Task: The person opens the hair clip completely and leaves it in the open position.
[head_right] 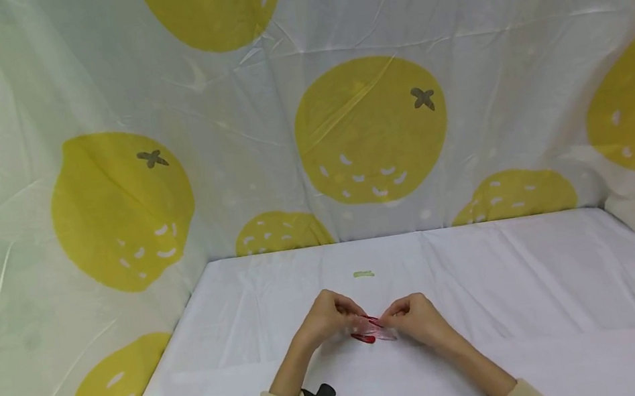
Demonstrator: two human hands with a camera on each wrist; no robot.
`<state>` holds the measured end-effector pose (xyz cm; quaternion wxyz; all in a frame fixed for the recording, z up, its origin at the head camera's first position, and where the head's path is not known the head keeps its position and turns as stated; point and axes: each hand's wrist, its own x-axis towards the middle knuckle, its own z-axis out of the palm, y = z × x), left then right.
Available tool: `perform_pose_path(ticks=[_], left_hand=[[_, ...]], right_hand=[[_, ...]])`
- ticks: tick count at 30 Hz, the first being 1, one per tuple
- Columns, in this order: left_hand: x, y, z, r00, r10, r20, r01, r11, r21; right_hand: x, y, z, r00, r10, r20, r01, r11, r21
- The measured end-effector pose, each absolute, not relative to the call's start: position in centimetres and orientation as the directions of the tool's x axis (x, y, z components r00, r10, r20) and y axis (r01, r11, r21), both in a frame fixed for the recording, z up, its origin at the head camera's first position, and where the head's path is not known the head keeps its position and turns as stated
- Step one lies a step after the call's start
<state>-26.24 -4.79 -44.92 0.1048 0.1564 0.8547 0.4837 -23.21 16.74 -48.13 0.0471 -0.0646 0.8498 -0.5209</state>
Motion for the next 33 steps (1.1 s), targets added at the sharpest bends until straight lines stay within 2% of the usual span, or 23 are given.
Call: perform_pose_path(ticks=[8,12,23,28,33], left_hand=[[-26.5,-5.2,-44.8,-0.954,0.301,-0.009,0.137,0.460,0.877],[-26.4,-5.4,-44.5,-0.948,0.317,-0.032,0.125,0.463,0.877],[-26.3,-5.3,-44.5,-0.931,0.365,-0.030,0.150,0.455,0.878],[-26.4,-5.0,-44.6,-0.947,0.322,0.003,0.136,0.392,0.910],[-26.4,-4.8,-44.8,-0.957,0.287,0.047,0.129,0.277,0.952]], right_hand=[[-23.5,16.6,-47.7,-0.996,-0.088,0.007,-0.046,0.451,-0.891],[-23.7,16.5,-47.3,-0.999,-0.038,0.013,-0.028,0.440,-0.897],[-24.1,16.1,-46.7,-0.995,-0.080,0.062,-0.089,0.398,-0.913],[-24.0,15.6,-46.7,-0.997,-0.062,0.055,-0.074,0.390,-0.918],[-23.6,14.9,-46.8,-0.996,-0.084,-0.016,-0.015,0.351,-0.936]])
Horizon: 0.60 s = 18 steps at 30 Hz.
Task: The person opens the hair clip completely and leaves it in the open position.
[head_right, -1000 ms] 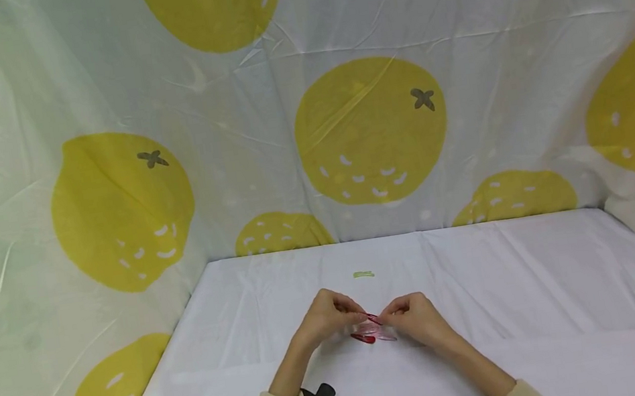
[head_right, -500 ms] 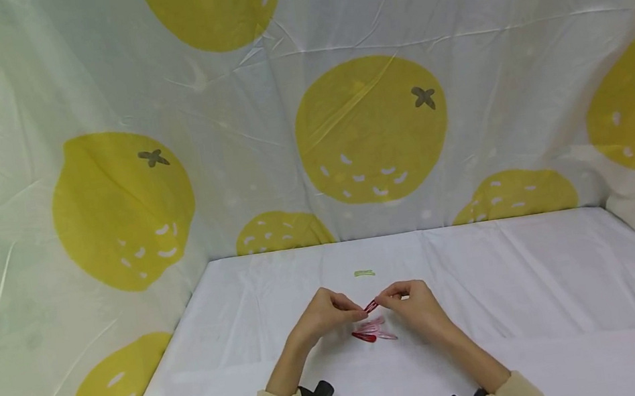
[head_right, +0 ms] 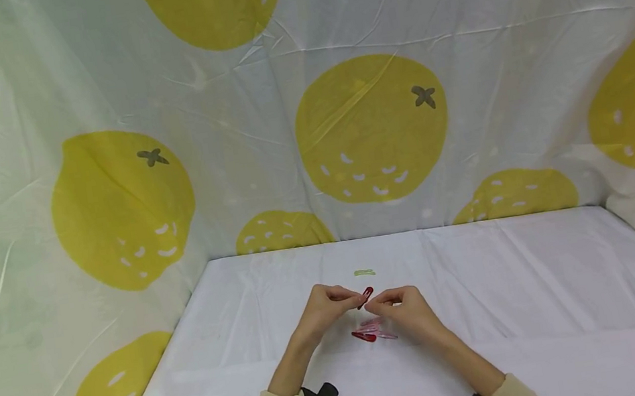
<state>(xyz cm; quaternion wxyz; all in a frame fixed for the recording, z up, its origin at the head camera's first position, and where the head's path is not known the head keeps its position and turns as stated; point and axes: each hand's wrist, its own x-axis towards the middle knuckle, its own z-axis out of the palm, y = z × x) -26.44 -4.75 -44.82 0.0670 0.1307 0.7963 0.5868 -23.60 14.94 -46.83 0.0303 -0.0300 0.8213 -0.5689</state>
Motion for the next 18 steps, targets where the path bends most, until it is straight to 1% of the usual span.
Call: perform_pose_path(ticks=[3,11,14,18], left_hand=[[-26.42,-4.56,-45.00,-0.955,0.292,0.047,0.119,0.233,0.965],[-26.24,-4.17,-45.01,-0.956,0.291,0.034,0.094,0.195,0.976],[-26.23,-4.15,-44.98,-0.959,0.283,0.032,0.091,0.197,0.976],[-26.29,-4.25,-44.83,-0.960,0.275,0.048,0.103,0.190,0.976]], right_hand=[[-23.28,14.55,-46.80,-0.994,-0.097,-0.039,0.008,0.299,-0.954],[-23.00,14.09,-46.83,-0.995,-0.052,-0.081,0.069,0.205,-0.976],[-23.01,14.15,-46.99,-0.994,-0.073,-0.084,0.067,0.211,-0.975],[-22.96,14.38,-47.09,-0.985,-0.154,-0.076,0.032,0.268,-0.963]])
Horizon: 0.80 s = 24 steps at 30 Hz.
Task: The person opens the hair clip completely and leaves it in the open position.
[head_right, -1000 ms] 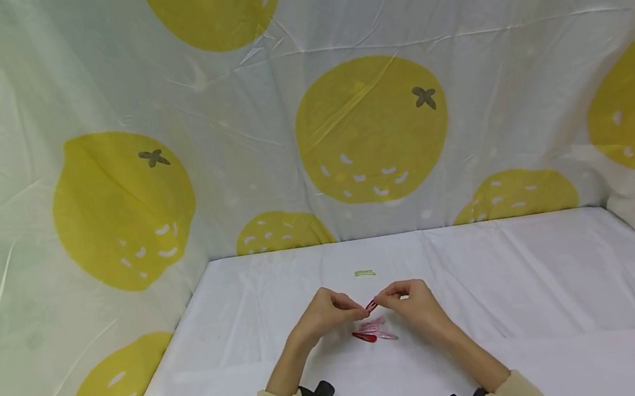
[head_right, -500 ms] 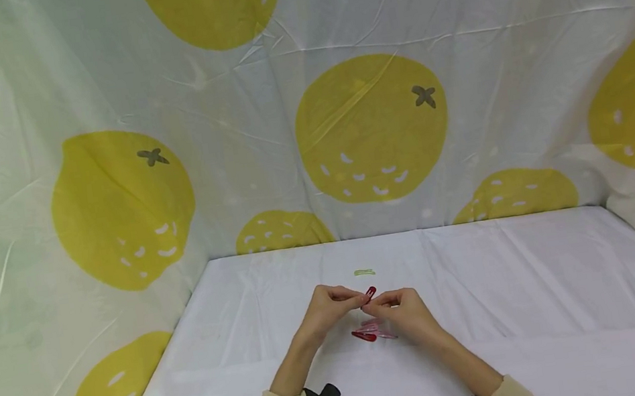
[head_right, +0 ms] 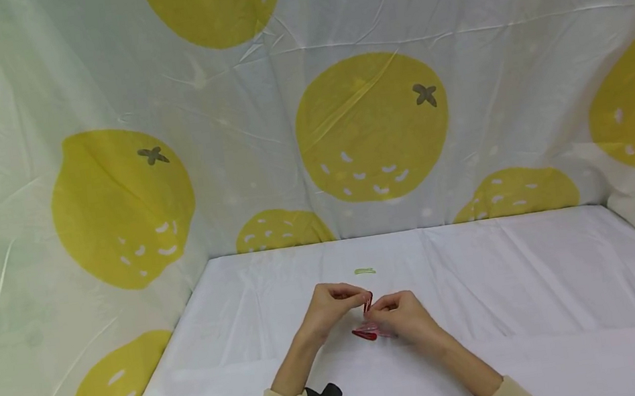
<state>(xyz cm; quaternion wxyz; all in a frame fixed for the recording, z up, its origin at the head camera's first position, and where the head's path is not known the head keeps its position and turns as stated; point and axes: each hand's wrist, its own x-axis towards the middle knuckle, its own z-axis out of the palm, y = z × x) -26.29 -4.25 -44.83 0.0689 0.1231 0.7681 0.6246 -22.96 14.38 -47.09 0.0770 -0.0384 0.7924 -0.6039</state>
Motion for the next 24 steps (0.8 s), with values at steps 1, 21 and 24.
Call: perform_pose_path(ticks=[1,21,24], left_hand=[[-26.4,-4.3,-44.8,-0.961,0.271,0.055,0.110,0.189,0.976],[-26.5,-4.6,-44.9,-0.998,0.065,-0.015,0.004,0.281,0.960],[-26.5,-4.7,-45.0,-0.995,0.096,-0.015,0.012,0.277,0.961]], right_hand=[[-22.9,14.4,-47.0,-0.982,-0.170,-0.077,0.027,0.281,-0.959],[-23.8,15.7,-47.5,-0.935,-0.074,0.348,-0.349,0.376,-0.858],[-23.9,15.8,-47.6,-0.891,-0.071,0.448,-0.437,0.403,-0.804]])
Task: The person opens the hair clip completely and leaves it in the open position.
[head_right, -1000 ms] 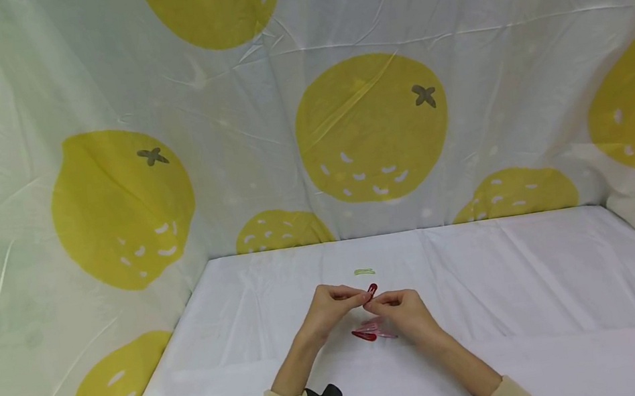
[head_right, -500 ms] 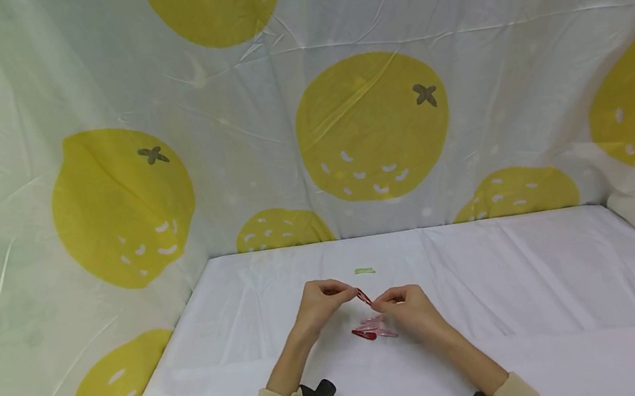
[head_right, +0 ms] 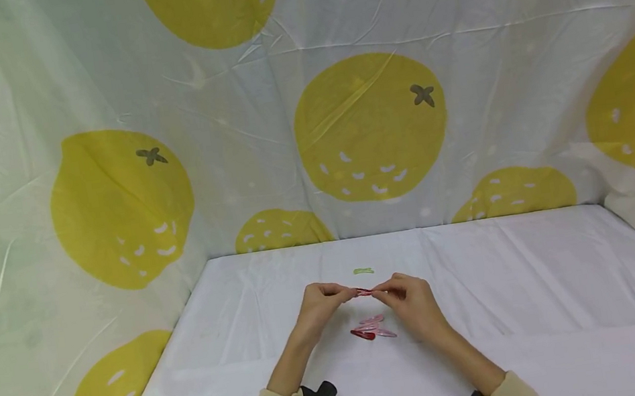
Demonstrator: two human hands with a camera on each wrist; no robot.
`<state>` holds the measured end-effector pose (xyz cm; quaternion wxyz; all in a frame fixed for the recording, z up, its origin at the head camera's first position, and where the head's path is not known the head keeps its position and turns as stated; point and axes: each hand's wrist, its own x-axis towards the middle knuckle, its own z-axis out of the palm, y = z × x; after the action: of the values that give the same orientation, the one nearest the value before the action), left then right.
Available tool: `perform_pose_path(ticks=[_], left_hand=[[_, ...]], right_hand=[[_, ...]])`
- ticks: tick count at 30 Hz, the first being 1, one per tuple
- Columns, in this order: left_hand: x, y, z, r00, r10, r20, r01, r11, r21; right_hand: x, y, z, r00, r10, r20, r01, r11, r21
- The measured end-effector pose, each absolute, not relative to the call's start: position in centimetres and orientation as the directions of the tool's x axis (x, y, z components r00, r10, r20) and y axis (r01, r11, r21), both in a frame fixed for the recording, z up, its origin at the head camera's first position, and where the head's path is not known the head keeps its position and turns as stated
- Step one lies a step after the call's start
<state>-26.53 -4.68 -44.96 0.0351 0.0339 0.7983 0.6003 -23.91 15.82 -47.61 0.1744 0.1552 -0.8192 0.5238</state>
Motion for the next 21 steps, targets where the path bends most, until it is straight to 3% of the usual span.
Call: perform_pose_path(ticks=[5,15,21], left_hand=[[-26.70,-4.83,-45.10,-0.987,0.162,-0.015,0.026,0.245,0.969],[-26.51,-4.94,-45.26,-0.972,0.220,0.087,0.133,0.205,0.970],[-26.80,-4.71,-45.17,-0.934,0.265,0.241,0.309,0.256,0.916]], right_hand=[[-24.10,16.14,-47.56,-0.882,-0.053,0.469,-0.444,0.430,-0.786],[-24.15,16.51,-47.47,-0.931,-0.112,0.347,-0.363,0.361,-0.859],[-23.97,16.22,-47.33,-0.923,-0.064,0.379,-0.368,0.427,-0.826]])
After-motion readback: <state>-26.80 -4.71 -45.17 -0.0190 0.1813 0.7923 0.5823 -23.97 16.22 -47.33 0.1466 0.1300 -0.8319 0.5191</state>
